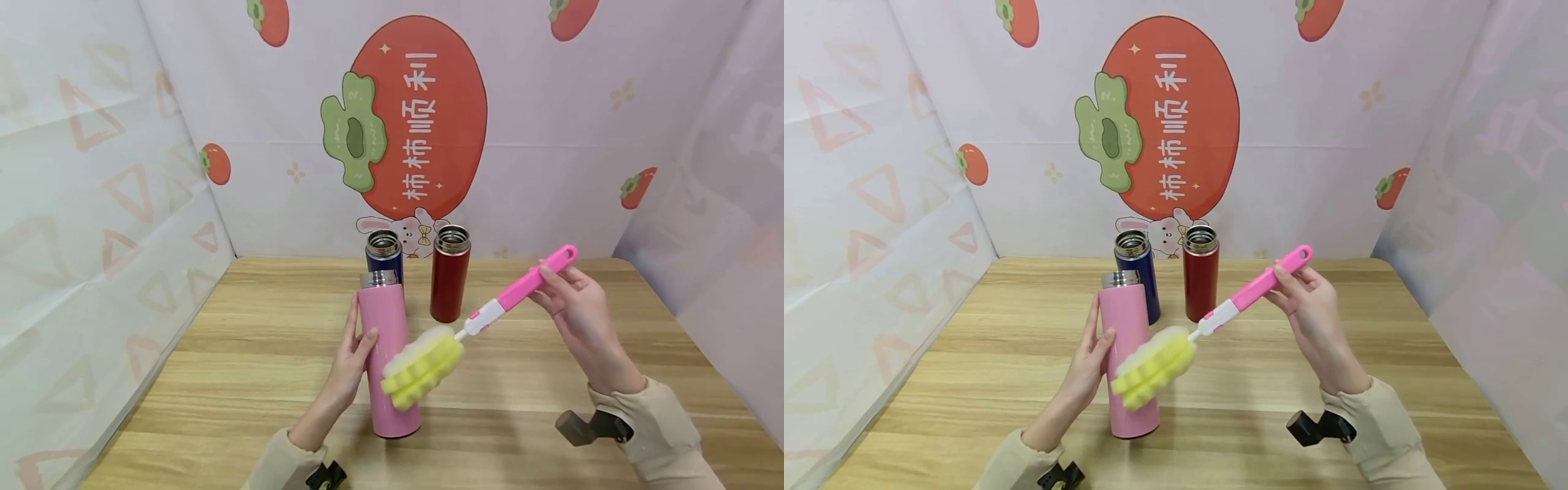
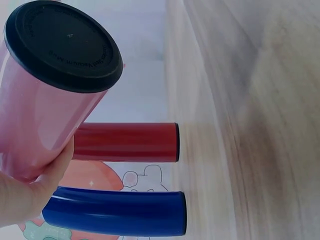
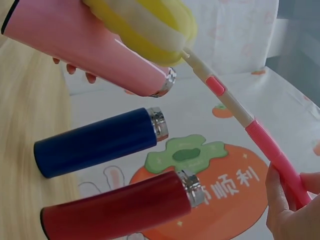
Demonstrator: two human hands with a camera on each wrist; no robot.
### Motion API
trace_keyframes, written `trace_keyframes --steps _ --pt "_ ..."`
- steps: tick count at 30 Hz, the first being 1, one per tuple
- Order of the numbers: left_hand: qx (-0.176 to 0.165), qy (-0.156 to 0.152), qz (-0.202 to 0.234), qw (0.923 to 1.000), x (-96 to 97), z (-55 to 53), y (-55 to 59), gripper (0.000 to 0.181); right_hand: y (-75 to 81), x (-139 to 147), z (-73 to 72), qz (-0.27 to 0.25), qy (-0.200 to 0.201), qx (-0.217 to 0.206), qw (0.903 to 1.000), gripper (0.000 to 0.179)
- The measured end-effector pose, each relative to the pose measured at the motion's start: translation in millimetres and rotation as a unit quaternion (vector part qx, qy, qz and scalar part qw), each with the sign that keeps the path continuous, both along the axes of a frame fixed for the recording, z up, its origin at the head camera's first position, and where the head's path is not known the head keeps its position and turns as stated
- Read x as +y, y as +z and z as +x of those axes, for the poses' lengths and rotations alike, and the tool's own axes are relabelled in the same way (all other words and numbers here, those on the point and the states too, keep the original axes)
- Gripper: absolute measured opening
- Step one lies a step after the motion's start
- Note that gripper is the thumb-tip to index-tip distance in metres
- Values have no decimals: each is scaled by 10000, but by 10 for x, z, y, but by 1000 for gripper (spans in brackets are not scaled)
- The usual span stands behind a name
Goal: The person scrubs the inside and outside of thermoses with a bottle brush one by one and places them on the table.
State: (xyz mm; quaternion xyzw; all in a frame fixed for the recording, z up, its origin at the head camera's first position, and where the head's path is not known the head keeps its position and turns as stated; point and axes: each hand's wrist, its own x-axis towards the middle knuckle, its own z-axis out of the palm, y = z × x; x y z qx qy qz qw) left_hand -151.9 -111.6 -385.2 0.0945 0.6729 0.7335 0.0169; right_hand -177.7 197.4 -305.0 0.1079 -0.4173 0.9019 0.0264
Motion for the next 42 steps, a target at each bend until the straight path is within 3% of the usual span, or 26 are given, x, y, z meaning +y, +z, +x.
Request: trace_keyframes --steps 6,16,27,42 --pt "-76 25 143 9999 -4 -23 2 64 -92 -46 39 407 151 48 9990 16" --pt "-49 -33 188 9998 -7 -9 5 64 -155 -85 63 645 368 247 9969 19" --pt "-86 -178 106 9997 -21 23 -46 64 8 -50 -11 161 -306 -47 9994 10" --pt "-250 -953 519 9938 -43 64 -97 62 231 -25 -109 -521 -945 105 9941 13"
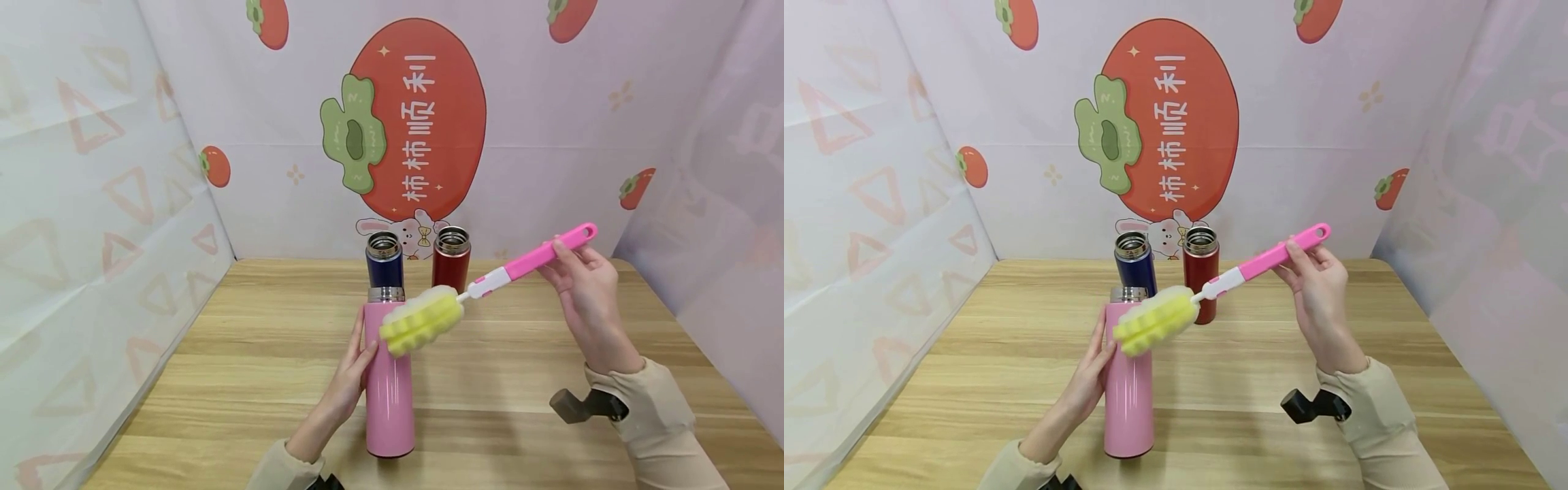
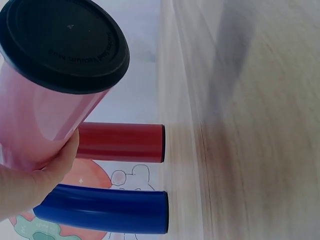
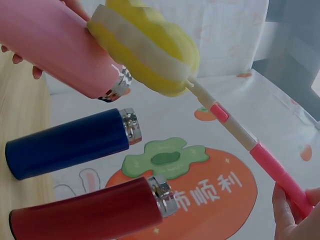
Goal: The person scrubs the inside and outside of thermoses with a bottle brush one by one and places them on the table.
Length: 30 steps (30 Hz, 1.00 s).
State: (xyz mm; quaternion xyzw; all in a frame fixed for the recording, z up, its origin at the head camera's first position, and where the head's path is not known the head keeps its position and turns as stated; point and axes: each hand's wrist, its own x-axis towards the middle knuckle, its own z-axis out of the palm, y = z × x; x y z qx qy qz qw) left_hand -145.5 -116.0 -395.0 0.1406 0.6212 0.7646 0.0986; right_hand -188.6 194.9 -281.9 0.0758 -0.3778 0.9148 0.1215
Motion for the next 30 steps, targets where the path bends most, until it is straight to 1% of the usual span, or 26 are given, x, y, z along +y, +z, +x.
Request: trace_keyframes --steps 5,8,12,15,17,20,24,26,30 --pt "32 -83 44 10000 -4 7 -1 62 34 0 -14 -141 -100 4 9999 15" --pt "14 -81 22 10000 -1 11 0 68 50 6 -19 -118 -145 20 9998 18" --pt "-59 70 -182 9998 16 14 -1 88 68 26 -37 -146 -183 63 9997 20" --pt "-26 273 -455 9986 30 16 -3 95 78 52 -53 -304 -234 123 9992 18" --pt "52 383 -629 9973 37 21 -2 93 84 79 -61 -430 -273 178 9985 15" --pt "254 535 -900 9942 34 31 -7 83 85 128 -60 -620 -276 216 9975 14" --pt "483 664 -1123 9903 16 40 -12 75 83 182 -50 -697 -216 217 9971 11" --pt "511 677 -1096 9904 5 42 -9 75 83 203 -49 -714 -173 223 9970 10" --pt "568 663 -830 9927 -8 43 -11 73 81 232 -38 -564 -234 179 9980 12"
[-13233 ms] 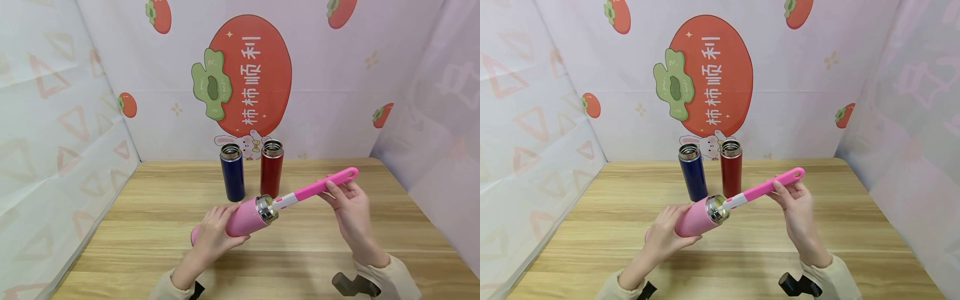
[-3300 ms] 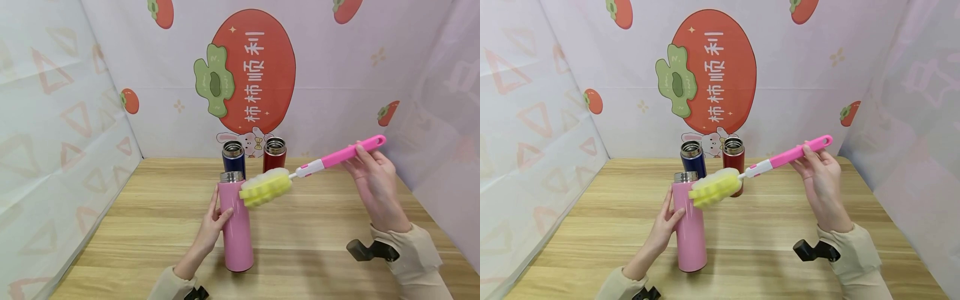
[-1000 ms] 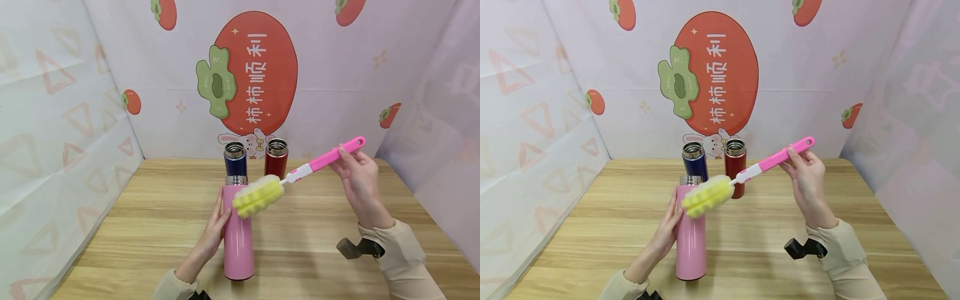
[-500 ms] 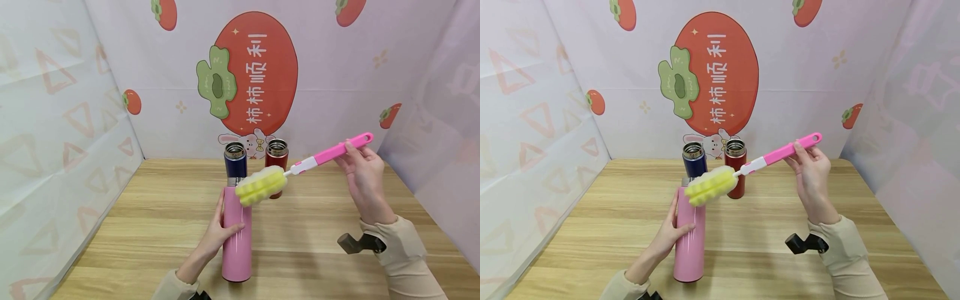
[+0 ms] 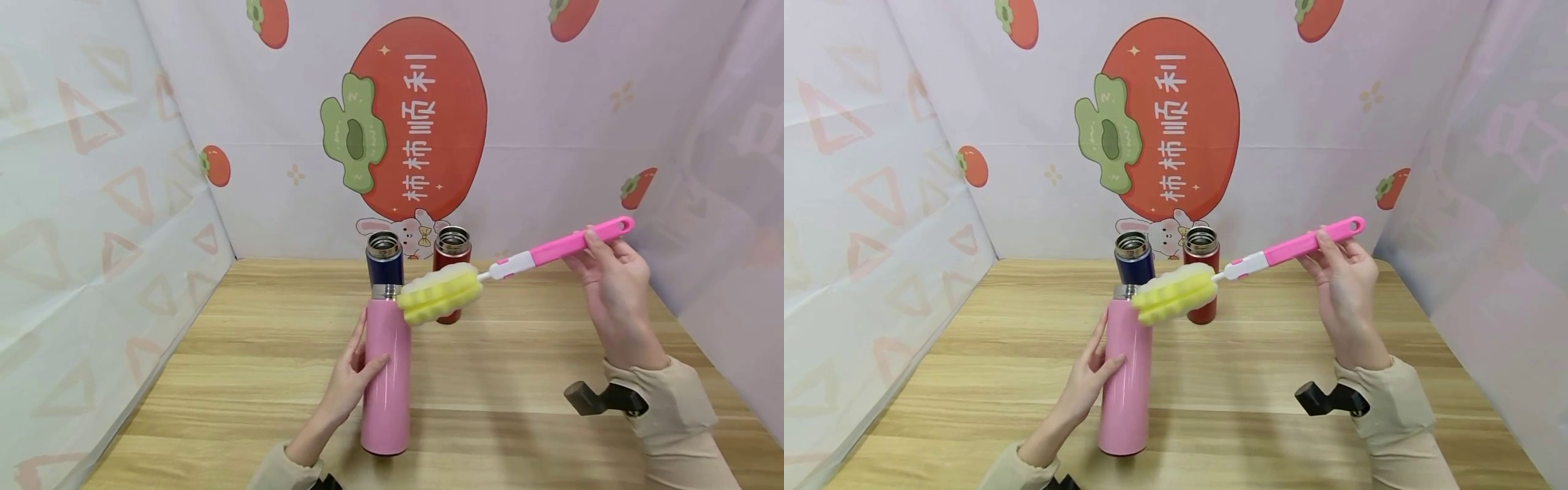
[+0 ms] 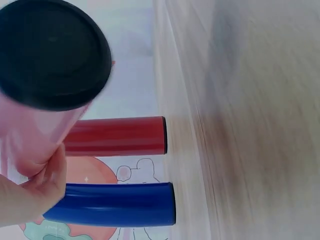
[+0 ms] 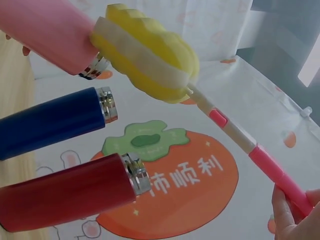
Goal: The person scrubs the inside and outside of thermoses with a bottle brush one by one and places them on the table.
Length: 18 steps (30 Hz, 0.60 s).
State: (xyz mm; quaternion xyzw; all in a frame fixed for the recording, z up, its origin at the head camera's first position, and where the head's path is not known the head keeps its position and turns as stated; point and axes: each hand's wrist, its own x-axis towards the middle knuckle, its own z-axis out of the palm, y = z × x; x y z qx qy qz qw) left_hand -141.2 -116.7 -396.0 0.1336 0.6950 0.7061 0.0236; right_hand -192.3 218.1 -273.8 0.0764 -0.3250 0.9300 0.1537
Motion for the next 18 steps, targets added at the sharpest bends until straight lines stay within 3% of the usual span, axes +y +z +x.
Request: trace_keyframes --steps 8,18 --pt "319 -205 294 9988 -1 -2 -22 62 23 -8 9 55 51 -105 9999 19" --pt "4 -201 448 9988 2 -6 32 60 -37 -52 49 507 393 -103 9979 16"
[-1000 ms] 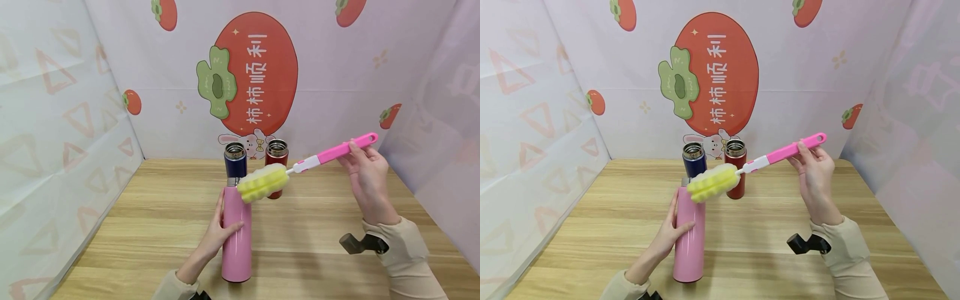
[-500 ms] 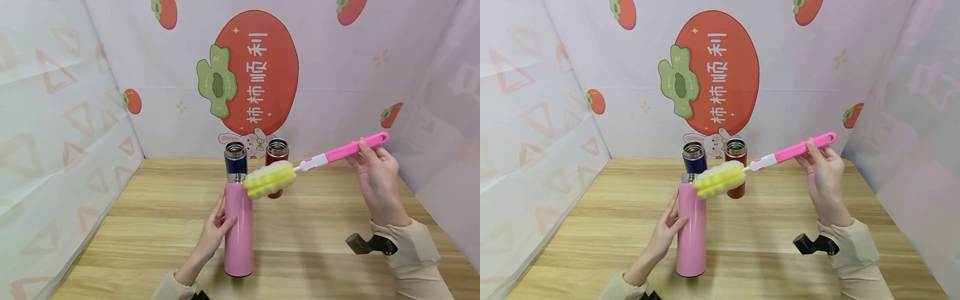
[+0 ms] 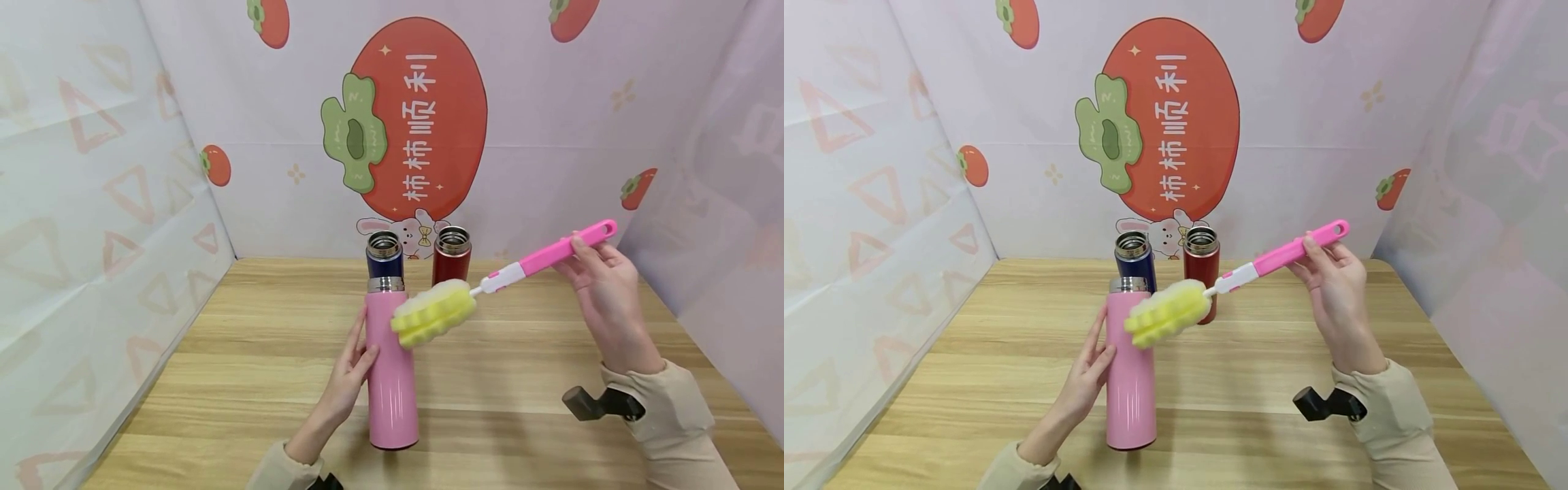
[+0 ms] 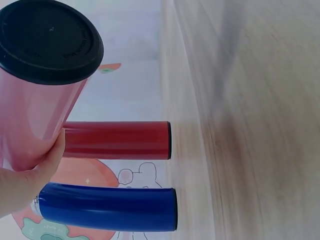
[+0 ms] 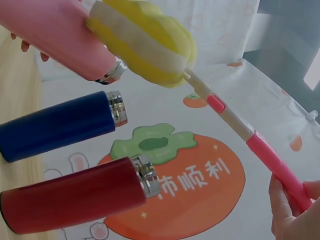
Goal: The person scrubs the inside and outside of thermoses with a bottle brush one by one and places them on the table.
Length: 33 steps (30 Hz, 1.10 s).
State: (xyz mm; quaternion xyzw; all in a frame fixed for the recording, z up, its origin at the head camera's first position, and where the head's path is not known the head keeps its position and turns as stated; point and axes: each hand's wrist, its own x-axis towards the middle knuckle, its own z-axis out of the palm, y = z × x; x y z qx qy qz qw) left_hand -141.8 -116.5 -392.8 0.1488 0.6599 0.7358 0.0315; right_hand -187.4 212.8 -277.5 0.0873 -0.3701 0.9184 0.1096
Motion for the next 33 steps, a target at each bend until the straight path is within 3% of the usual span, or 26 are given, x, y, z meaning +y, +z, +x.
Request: trace_keyframes --steps 8,14,21,26,33 --pt "-39 81 252 9996 8 -12 44 62 -90 -31 42 313 632 -3 9975 14" --pt "19 65 395 9992 12 -28 55 62 -188 -78 40 761 889 85 9931 15" --pt "44 31 513 9987 15 -35 60 62 -259 -120 54 1361 1234 267 9826 22" --pt "-17 -47 576 9983 24 -36 57 63 -270 -151 53 1609 1197 268 9793 22" --pt "-100 -245 462 9986 7 -16 31 62 -225 -153 11 982 743 130 9923 14"
